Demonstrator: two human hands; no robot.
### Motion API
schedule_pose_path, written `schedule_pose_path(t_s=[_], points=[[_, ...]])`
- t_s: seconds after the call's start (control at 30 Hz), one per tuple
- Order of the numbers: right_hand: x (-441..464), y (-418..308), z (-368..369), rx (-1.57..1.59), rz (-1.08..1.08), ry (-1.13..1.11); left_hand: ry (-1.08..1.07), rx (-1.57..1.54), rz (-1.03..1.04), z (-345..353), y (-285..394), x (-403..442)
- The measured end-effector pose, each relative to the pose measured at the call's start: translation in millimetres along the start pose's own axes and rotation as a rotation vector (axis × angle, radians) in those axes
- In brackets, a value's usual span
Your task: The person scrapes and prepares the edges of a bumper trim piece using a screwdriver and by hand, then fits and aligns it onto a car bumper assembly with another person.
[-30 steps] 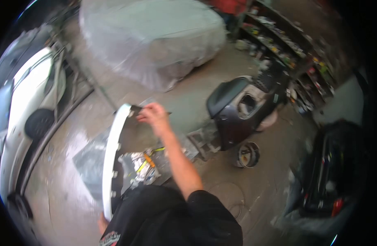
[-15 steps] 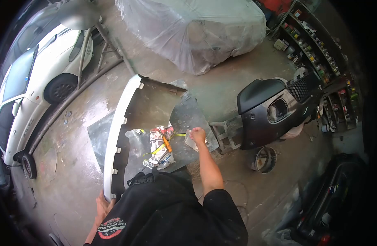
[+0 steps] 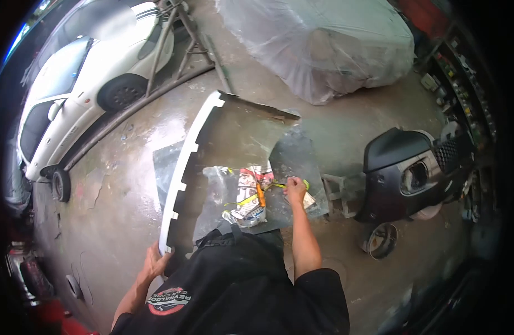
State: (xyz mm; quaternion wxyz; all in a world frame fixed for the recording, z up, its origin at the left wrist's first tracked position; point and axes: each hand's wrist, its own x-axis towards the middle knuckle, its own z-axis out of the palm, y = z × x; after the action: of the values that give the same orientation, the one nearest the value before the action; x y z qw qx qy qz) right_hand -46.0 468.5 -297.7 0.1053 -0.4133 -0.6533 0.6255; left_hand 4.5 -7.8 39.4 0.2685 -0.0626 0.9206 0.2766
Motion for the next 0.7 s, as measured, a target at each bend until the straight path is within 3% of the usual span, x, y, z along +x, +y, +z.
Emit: schedule_pose_path(t_s=[0.1,0.2,0.27,0.37,0.43,0.47,0.57,0.67,0.7], points=[[-36,13,-17,-0.12,-0.09,-0.057,-0.081,-0.109,0.006,-2,4,15],[-54,104,-20,-0.43,-0.247,0.031,-0.097,-0.295,0.096,9,-9,29],[-91,102,-35,-0.439,-0.134,0.024,-0.111,-0.378,0.154,16,-19,40],[-143,87,-61,-0.593,-0.213,0.15,-0.183,-0.392,0.113,15,-30,54],[-174,75,-81,-0.451,0.032,0.063,-0.105,-0.409,0.1,13,-26,56],[-193,50,-89,-0.439,0.026,0.091,-0.05,-0.396,0.106,15,-35,65],[-224,90,-127,-0.76,-0.017,0.143,-0.135,-0.355,0.134,4,-58,100],[-236,155,-158,-0.696,0.26,0.137,-0.134,-0.478,0.143,0,-71,120],[-237,155,-163,-0.726,0.239,0.126,-0.162,-0.491,0.151,-3,-75,124]])
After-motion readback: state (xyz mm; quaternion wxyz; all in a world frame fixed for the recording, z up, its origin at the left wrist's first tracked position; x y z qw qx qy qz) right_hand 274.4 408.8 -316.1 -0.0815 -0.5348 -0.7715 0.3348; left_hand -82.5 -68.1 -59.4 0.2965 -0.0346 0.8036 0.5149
